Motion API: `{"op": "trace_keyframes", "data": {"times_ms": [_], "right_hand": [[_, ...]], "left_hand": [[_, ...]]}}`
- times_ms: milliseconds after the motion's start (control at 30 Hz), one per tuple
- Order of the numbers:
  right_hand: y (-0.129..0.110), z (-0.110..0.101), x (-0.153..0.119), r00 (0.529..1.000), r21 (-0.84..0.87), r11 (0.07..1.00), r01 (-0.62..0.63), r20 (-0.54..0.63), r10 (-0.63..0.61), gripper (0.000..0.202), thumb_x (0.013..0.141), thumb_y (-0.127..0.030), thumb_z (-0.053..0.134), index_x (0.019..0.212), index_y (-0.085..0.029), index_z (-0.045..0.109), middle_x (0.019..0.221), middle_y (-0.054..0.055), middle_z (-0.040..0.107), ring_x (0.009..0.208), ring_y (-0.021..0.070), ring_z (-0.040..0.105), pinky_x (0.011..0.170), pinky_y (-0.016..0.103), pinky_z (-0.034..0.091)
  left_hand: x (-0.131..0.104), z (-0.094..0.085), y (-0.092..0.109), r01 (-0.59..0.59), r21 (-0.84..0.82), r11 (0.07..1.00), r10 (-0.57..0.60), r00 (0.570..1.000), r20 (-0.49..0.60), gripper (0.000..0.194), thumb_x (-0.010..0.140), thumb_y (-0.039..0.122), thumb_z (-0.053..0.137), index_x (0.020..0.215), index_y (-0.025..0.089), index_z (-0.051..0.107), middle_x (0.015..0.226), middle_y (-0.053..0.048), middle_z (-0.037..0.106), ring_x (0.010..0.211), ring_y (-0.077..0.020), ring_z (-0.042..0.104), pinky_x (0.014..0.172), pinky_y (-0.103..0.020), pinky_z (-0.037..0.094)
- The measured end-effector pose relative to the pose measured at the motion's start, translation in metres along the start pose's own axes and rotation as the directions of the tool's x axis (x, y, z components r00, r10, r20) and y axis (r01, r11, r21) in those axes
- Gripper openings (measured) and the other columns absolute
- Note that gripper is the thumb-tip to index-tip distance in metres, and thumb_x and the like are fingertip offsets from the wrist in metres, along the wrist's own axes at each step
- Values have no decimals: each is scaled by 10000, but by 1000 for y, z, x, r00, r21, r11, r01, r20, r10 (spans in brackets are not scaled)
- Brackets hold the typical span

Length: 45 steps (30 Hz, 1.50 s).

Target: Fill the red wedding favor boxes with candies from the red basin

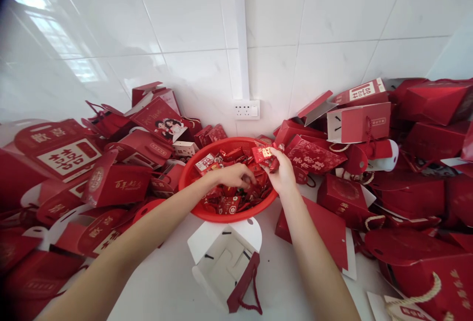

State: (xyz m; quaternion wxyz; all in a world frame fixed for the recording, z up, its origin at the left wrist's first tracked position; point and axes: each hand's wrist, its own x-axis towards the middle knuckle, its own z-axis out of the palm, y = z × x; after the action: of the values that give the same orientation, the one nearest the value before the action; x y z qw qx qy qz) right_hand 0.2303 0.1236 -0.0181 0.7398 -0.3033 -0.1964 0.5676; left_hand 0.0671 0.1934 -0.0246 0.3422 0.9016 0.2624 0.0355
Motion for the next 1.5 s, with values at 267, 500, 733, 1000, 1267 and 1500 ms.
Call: {"op": "trace_keyframes", "data": {"times_ms": [267,500,733,1000,1267,1500], "right_hand": [[-1,-3,1,999,-12,1000,-14,34,14,180,668,-218,792,791,-235,661,758,-48,750,710,147,714,608,245,592],[0,4,-7,997,-30,999,-38,63,40,176,621,-206,799,752,-198,681,701,-28,741,644,144,688,561,231,572],[-8,17,-25,979,-153,988,13,203,19,216,569,-244,852,714,-184,703,676,-16,744,583,146,674,605,250,562],[-29,28,-60,926,-333,941,55,370,77,174,585,-179,838,720,-191,729,702,-32,716,638,144,674,605,238,551],[-44,31,-86,845,-523,825,213,523,113,87,711,-194,823,734,-169,743,733,-3,665,717,156,621,669,260,507],[-47,33,-96,688,-676,634,376,662,297,171,818,-296,741,713,-192,656,831,2,657,803,177,583,757,301,475]], "left_hand": [[-13,-23,-1,-10,-56,998,-9,941,-338,203,752,99,639,866,161,794,867,-26,780,755,-153,666,750,-223,497],[-41,-15,21,-144,-414,899,-101,850,-516,180,775,285,682,877,140,716,787,-30,690,683,-140,616,669,-241,488],[-98,7,54,-214,-522,826,-158,801,-578,315,827,402,693,1040,170,706,708,13,581,595,-96,505,577,-207,425],[-144,12,83,-175,-190,966,152,979,-134,194,933,240,610,1063,181,742,1029,-61,758,922,-169,693,861,-260,520],[-143,26,79,-145,-39,989,143,988,-58,252,938,186,574,1130,202,737,1030,-58,773,853,-163,714,748,-220,508],[-158,19,89,-23,69,997,25,999,-26,117,840,154,656,911,187,743,753,5,685,653,-119,605,609,-197,414]]}}
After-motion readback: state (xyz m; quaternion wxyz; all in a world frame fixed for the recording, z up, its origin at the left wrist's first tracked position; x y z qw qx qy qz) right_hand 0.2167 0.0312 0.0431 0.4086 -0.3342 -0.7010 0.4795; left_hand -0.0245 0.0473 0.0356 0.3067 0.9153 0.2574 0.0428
